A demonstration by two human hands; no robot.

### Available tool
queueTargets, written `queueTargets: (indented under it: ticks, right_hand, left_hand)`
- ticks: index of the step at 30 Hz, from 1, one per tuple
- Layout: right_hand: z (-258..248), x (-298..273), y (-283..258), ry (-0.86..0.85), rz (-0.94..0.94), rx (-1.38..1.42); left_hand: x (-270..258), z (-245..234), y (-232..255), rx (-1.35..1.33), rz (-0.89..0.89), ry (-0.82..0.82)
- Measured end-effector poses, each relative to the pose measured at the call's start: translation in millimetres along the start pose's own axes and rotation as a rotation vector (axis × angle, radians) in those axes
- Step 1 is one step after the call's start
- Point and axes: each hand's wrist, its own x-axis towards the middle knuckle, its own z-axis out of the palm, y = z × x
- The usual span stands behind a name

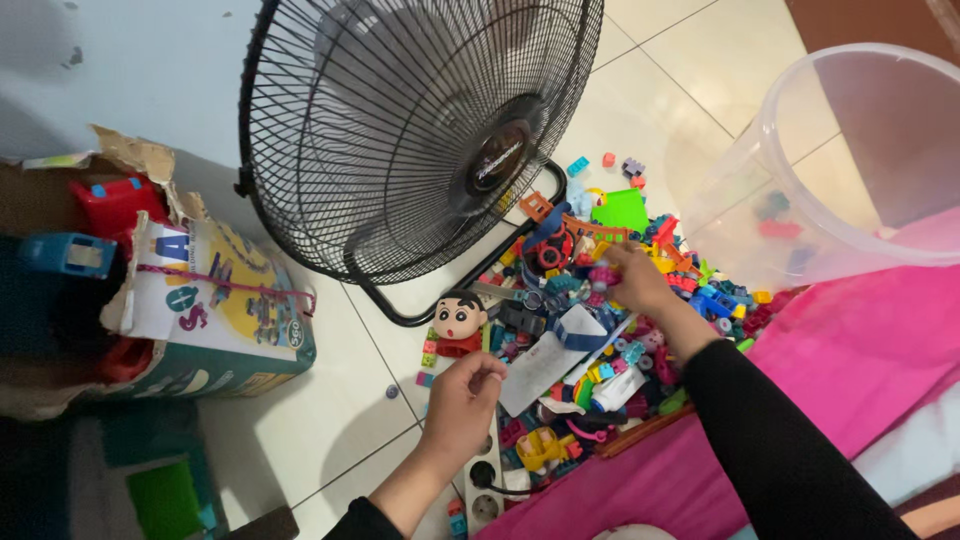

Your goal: The person sits on the floor and sorts a large pile of colorful plastic building blocks and small toys. They pick up various items, including a blue toy car, a doll head, and a blue baseplate, and place them into a clear plastic bucket. The person continues to gather blocks from the floor and transfer them into the bucket.

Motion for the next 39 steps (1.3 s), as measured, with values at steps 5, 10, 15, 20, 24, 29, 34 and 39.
queueTargets:
  ticks: [5,10,15,20,24,29,34,39]
  right_hand:
    - [-56.9,-12.4,2.7,0.583,0.093,0.37]
    - [-170.8,-29.3,46.9,1.072,-0.08,-0.173]
    - [-215.0,-31.3,93.1,0.811,0.267,-0.363]
    - [-197.6,-27.1,110.4,0.743,0.453,-0.355]
    - [-138.6,-8.2,66.9,0.834,0.086,-0.382]
    - [-21.8,51.5,24.1,0.29,0.09,-0.14]
    - [18.3,101.0,3.3,0.091,0.046,-0.432]
    - [39.9,148.3,21.1,-0.125,0.02,-0.743]
  left_hand:
    - [-0.7,1.6,-3.8,-0.046,-0.002,-0.019]
    - [0.0,3.2,-11.4,-0.036,0.012,-0.016]
    - [3.3,10.7,-17.4,-0.062,-0.047,-0.013]
    - [5.2,16.6,-12.1,-0.003,-0.042,-0.016]
    - [10.6,6.3,-1.9,0.069,-0.074,-0.056]
    - [14.3,-2.1,-18.0,0.008,-0.045,-0.007]
    - [15.4,-16.5,-44.8,0.095,-0.117,-0.003]
    - [18.4,-40.4,-64.7,0.119,-0.174,0.083]
